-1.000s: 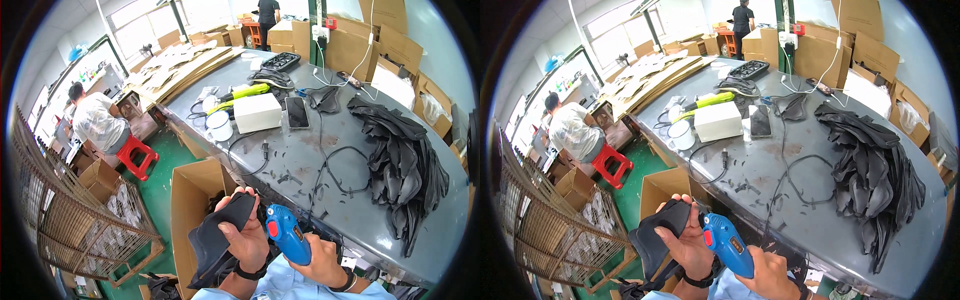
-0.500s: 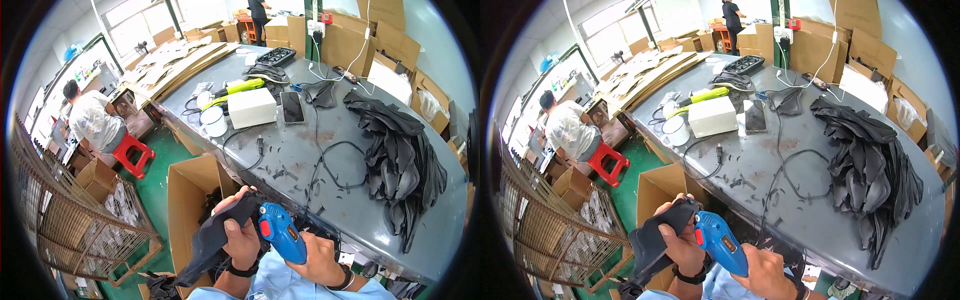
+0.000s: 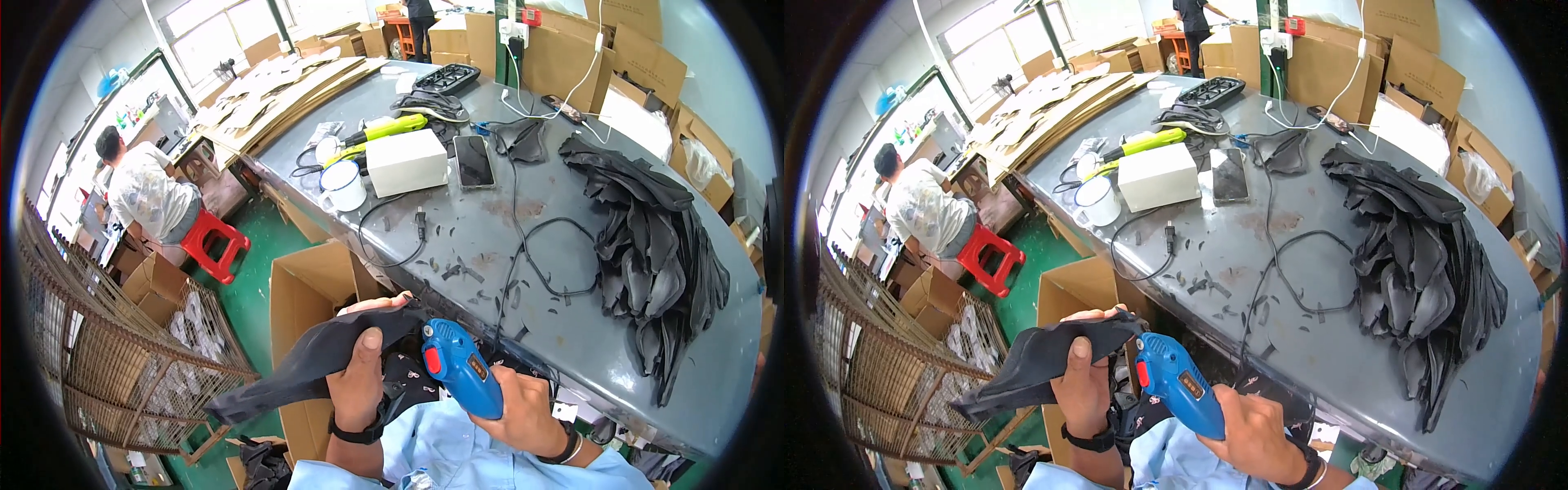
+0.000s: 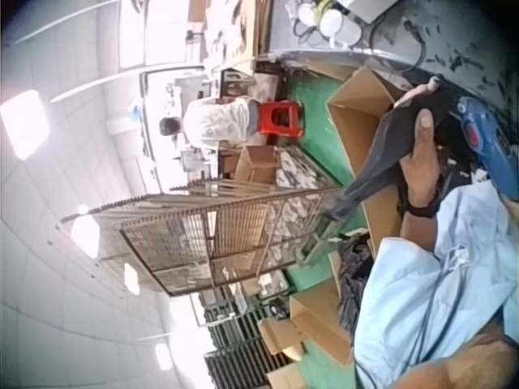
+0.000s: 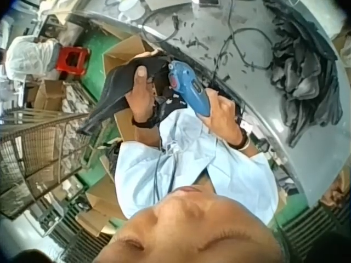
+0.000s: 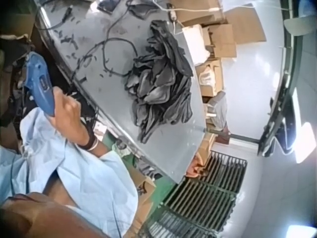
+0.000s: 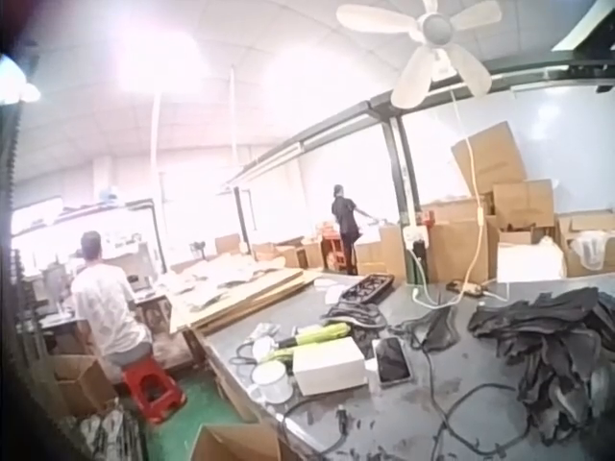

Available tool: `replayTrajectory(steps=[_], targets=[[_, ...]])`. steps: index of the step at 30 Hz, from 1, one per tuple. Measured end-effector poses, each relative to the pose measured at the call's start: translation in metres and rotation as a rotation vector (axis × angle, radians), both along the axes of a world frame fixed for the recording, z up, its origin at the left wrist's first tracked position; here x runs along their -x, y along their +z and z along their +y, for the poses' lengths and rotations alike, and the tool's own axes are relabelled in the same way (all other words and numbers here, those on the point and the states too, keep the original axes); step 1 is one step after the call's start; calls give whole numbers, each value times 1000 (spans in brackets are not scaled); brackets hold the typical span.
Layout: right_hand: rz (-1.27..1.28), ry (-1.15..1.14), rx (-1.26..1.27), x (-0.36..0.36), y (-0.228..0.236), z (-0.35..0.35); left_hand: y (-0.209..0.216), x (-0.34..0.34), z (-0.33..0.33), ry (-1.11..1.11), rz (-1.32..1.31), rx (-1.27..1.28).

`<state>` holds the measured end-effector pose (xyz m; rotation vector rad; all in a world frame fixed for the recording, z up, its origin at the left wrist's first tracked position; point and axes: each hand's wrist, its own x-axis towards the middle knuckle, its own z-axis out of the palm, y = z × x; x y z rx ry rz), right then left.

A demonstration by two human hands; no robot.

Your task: The person trims excess material from black shoe components using electric shears, handling each piece one at a time. They rotate the components by hand to reach different edges before placing the finished pieces into a cardboard box.

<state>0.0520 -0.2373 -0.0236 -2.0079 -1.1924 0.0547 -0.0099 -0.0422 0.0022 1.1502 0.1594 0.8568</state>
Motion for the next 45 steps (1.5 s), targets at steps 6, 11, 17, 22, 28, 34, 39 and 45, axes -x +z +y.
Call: replayTrajectory(steps=[6, 11, 17, 22, 28, 34, 39, 45], targets=[[-3, 13, 12, -2, -1, -1, 3, 4, 8, -74, 82, -14], [-5, 2, 2, -1, -4, -2, 8, 2, 4, -15, 197, -19], [9, 5, 4, -3, -11, -4, 6, 4, 7, 18, -113, 53], [-15, 32, 2, -5, -9, -2, 1, 6, 3, 128, 43, -3], [34, 59, -8, -4, -4, -1, -6, -1, -10, 163, 20, 65], [95, 60, -18, -3, 0, 1, -6, -4, -15, 166, 75, 78], [89, 61, -15, -5, 3, -1, 5, 1, -8, 27, 126, 59], [-24, 48, -3, -2, -3, -1, 18, 8, 12, -106, 441, -125]])
